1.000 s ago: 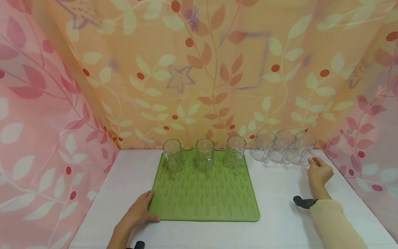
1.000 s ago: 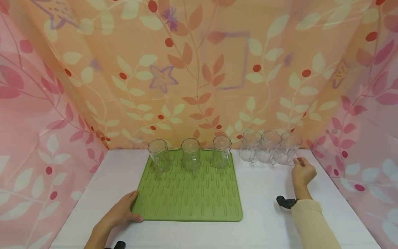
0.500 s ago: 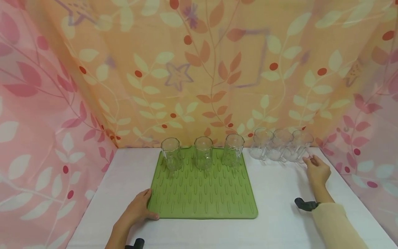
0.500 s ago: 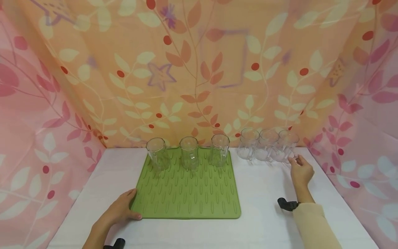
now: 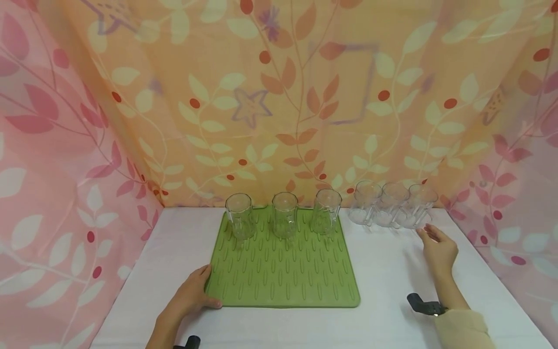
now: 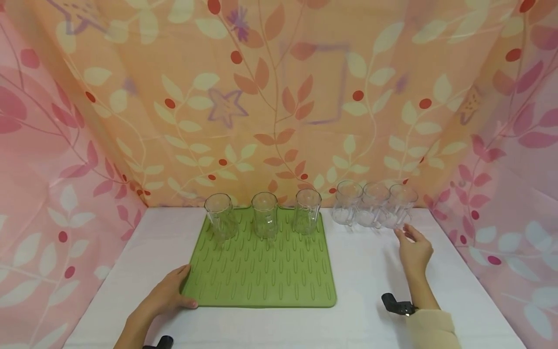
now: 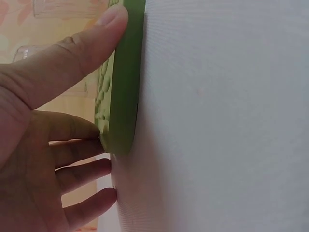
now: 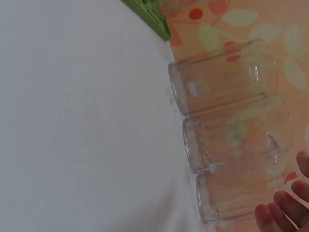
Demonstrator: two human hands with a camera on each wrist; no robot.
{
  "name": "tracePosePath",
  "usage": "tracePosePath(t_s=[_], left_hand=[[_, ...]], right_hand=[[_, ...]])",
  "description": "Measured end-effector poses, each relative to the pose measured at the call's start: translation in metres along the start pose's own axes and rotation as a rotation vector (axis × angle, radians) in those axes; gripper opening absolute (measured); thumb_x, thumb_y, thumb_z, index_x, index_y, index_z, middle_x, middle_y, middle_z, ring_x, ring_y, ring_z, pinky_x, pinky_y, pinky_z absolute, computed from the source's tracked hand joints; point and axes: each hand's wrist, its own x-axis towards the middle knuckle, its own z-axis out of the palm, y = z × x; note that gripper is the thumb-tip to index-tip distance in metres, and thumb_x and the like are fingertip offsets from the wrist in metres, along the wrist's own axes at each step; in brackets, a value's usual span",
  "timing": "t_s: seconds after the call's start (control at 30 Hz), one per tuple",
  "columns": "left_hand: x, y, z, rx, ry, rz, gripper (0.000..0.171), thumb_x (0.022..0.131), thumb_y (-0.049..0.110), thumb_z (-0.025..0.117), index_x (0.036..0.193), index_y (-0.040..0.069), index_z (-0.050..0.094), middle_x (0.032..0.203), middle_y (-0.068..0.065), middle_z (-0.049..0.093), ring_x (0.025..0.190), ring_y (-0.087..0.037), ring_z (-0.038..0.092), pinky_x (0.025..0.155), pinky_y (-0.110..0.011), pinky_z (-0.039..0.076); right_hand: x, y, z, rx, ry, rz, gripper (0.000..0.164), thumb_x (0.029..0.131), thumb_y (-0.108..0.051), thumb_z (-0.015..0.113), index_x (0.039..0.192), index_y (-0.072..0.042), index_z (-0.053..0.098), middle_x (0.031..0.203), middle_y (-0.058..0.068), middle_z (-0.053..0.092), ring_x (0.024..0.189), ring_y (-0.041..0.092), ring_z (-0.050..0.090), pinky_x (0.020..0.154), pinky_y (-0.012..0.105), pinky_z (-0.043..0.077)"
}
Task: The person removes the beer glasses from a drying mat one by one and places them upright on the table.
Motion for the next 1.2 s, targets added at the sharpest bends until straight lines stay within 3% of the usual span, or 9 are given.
tracePosePath(t_s=[0.13,0.5,0.67,0.77,0.87,0.93,1.2], left_hand=[[0.000,0.001,-0.001,-0.007,-0.003,0.007,0.115,0.056,0.030,0.093,0.144,-0.013,0.033,0.148,-0.033,0.037,0.136,-0.052,0.034,0.109,-0.062,0.034],[0.003,0.000,0.005,-0.022,-0.027,-0.011,0.117,0.057,0.029,0.092,0.146,-0.012,0.030,0.150,-0.033,0.033,0.138,-0.052,0.031,0.110,-0.064,0.032],[0.000,-0.002,0.005,-0.056,-0.036,-0.016,0.117,0.058,0.031,0.092,0.147,-0.012,0.028,0.150,-0.034,0.031,0.139,-0.052,0.029,0.112,-0.064,0.029],[-0.002,-0.002,0.003,-0.083,-0.024,-0.009,0.117,0.059,0.031,0.091,0.147,-0.013,0.028,0.150,-0.035,0.031,0.139,-0.053,0.028,0.112,-0.065,0.028],[-0.003,-0.003,0.002,-0.098,-0.011,0.004,0.116,0.060,0.031,0.091,0.147,-0.013,0.027,0.150,-0.035,0.031,0.139,-0.053,0.028,0.112,-0.065,0.028],[-0.003,-0.004,0.002,-0.108,-0.011,-0.001,0.118,0.060,0.032,0.091,0.147,-0.012,0.026,0.151,-0.035,0.030,0.139,-0.053,0.028,0.112,-0.065,0.029],[-0.004,-0.007,0.003,-0.133,-0.023,-0.032,0.118,0.060,0.035,0.090,0.150,-0.007,0.025,0.153,-0.030,0.030,0.140,-0.050,0.029,0.112,-0.064,0.029]], right_hand=[[-0.018,-0.005,0.005,-0.028,-0.079,-0.039,0.040,0.088,-0.023,0.072,0.119,0.002,0.068,0.077,-0.047,0.050,0.073,-0.025,0.047,0.057,0.000,0.040],[-0.043,-0.029,0.029,0.066,-0.297,-0.099,0.039,0.088,-0.018,0.072,0.121,0.003,0.066,0.080,-0.039,0.058,0.064,-0.016,0.060,0.063,0.007,0.052],[-0.051,-0.041,0.047,0.116,-0.357,-0.100,0.037,0.089,-0.012,0.071,0.120,0.007,0.065,0.089,-0.020,0.070,0.067,-0.014,0.061,0.065,0.008,0.053],[-0.056,-0.048,0.060,0.148,-0.394,-0.109,0.036,0.089,-0.008,0.070,0.120,0.010,0.064,0.097,0.004,0.075,0.070,-0.014,0.061,0.066,0.009,0.054],[-0.064,-0.055,0.073,0.181,-0.428,-0.134,0.035,0.089,-0.009,0.070,0.119,0.009,0.064,0.108,0.023,0.072,0.072,-0.014,0.061,0.067,0.008,0.053],[-0.069,-0.058,0.080,0.197,-0.447,-0.150,0.036,0.089,-0.012,0.071,0.118,0.008,0.066,0.111,0.027,0.069,0.075,-0.014,0.061,0.068,0.006,0.052],[-0.084,-0.060,0.100,0.190,-0.474,-0.162,0.037,0.088,-0.019,0.072,0.118,0.003,0.068,0.116,0.023,0.069,0.084,-0.014,0.059,0.070,0.002,0.049]])
